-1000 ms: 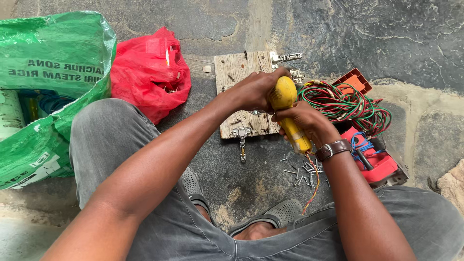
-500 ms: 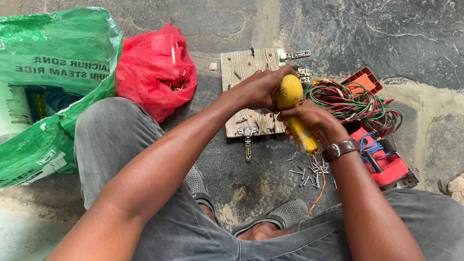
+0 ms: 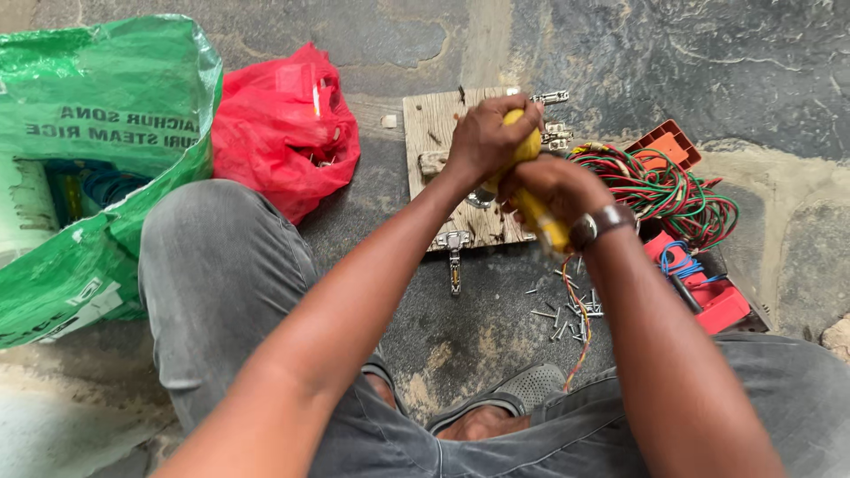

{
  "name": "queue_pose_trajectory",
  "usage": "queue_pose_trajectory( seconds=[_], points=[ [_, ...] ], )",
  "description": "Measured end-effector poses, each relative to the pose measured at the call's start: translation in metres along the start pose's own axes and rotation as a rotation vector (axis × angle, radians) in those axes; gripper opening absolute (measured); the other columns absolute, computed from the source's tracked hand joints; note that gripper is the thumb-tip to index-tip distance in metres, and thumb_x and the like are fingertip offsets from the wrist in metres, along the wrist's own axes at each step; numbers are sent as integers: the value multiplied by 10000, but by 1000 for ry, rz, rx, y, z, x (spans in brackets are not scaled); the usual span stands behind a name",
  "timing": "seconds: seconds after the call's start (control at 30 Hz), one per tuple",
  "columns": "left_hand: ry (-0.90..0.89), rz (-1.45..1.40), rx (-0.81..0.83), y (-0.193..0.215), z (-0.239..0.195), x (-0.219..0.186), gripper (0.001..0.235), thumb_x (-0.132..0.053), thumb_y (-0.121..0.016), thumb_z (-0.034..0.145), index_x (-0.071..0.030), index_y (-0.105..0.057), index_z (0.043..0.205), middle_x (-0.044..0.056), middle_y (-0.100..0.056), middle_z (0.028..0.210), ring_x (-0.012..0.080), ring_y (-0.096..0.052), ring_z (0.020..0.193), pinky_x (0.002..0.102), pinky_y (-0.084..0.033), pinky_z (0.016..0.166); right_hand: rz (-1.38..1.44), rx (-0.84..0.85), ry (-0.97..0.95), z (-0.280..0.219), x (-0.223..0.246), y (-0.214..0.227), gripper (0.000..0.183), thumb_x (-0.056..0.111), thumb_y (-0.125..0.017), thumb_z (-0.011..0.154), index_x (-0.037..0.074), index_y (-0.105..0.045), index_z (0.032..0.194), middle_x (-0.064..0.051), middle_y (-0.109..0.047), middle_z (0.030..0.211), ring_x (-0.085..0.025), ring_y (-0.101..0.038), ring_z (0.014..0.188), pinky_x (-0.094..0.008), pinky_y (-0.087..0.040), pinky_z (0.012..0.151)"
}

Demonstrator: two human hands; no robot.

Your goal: The person sits on the ground and uses a yellow power drill to attach metal hinges to a wooden board. They repeatedly pick up hinges and screws, position them, and drive screws into the wood.

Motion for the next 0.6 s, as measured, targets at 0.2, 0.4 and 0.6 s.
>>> queue_pose_trajectory(
  seconds=[0.2,0.4,0.6],
  points=[
    [-38,-55,-92,8,8,-7,413,-535,-517,918,-231,-789,848,36,-768,769,211,-744,736,379,-550,661,52,107,-12,31,0,-2,132,138,-625,846,16,-641,893,-128,-657,751,-231,-601,551,-382,-529,506],
    [-35,-151,-81,-11,14,14,411,-502,-523,936,-187,-778,869,53,-739,744,211,-717,728,382,-546,691,155,133,-67,33,-9,8,201,144,-617,863,-8,-646,990,-172,-722,818,-249,-659,585,-368,-581,551],
    [43,-608,-320,-14,-23,106,323,-246,-522,1022,-24,-749,963,156,-718,990,244,-679,934,361,-533,858,159,152,-47,14,1,4,298,125,-628,852,-38,-657,1100,-178,-751,841,-237,-654,573,-348,-577,534]
  ],
)
Point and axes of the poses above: each hand's wrist, its own z-axis towards the middle knuckle, its own y-axis out of the back of the hand, x = y × z, the point moved 7 cm from there along z, towards the middle knuckle
